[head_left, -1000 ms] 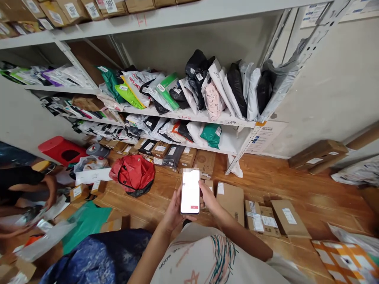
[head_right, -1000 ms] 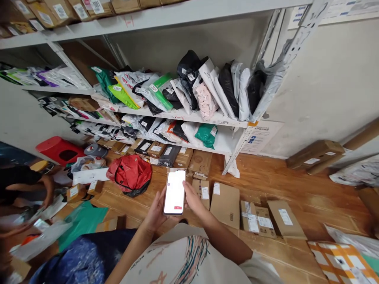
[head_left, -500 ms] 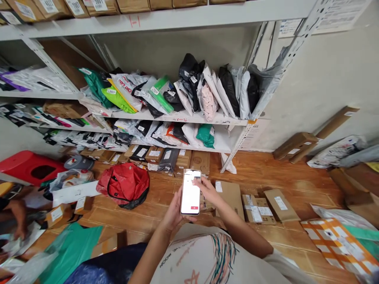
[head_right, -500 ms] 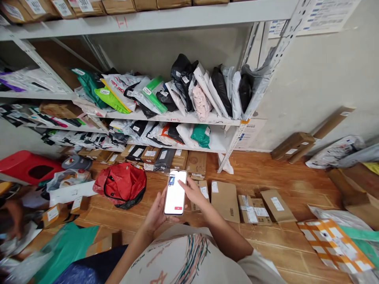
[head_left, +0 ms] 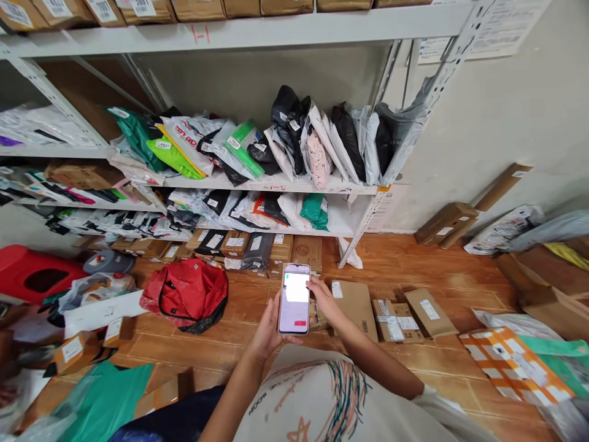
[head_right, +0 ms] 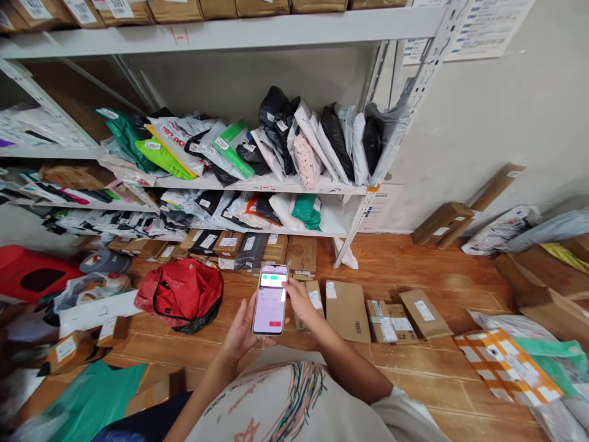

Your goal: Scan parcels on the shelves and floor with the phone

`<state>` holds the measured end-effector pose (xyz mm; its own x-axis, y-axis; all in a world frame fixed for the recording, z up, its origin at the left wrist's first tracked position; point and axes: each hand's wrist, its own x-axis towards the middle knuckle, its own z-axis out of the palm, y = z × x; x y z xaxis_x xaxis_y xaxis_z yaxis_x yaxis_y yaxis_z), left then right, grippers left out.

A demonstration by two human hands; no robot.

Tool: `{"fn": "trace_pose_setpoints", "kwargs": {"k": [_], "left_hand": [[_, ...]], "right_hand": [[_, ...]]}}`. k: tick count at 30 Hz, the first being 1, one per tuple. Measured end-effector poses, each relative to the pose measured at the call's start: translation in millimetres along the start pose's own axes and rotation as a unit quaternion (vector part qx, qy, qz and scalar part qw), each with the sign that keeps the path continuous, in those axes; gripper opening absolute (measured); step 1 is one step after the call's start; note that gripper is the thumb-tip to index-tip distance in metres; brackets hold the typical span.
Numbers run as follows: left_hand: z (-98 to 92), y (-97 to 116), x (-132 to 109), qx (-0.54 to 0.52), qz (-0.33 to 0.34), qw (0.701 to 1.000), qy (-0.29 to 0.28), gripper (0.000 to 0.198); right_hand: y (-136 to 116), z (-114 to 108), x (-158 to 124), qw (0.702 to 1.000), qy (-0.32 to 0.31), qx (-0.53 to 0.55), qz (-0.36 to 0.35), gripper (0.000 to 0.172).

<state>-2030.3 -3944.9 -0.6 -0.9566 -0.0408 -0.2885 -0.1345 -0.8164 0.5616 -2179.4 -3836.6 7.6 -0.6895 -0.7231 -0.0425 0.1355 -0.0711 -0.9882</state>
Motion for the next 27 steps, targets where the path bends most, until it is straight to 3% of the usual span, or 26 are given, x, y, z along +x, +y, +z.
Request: {"fn": "trace_pose_setpoints", "kwargs": {"k": [3, 6, 8, 13, 21, 27], "left_hand": [[1.2, 2, 0, 0.006, 0.008, 1.000, 0.014, 0.079], [1.9, 4, 1, 0.007, 0.012, 0.999, 0.029, 0.078], [1.8, 5, 1, 0.005, 0.012, 0.999, 0.031, 0.078], [1.4, 7, 2, 0.007, 0.014, 1.000, 0.020, 0.076], [4.7, 8, 6, 0.016, 0.006, 1.000, 0.012, 0.083], [4.2, 10, 12, 0.030, 0.004, 0.999, 0.031, 0.083]], "right_hand": [[3, -2, -8, 0.999, -0.043, -0.008, 0.002, 0.029], [5, -4, -19, 0.994, -0.102, -0.018, 0.014, 0.061], [5, -3, -24, 0.992, -0.121, -0.022, 0.026, 0.071], [10, 3, -21, 0.997, -0.056, -0.019, 0.050, 0.037], [15, 3, -3, 0.998, 0.038, -0.028, 0.038, 0.046], [16, 3, -2, 0.998, 0.024, -0.030, 0.054, 0.046]]}}
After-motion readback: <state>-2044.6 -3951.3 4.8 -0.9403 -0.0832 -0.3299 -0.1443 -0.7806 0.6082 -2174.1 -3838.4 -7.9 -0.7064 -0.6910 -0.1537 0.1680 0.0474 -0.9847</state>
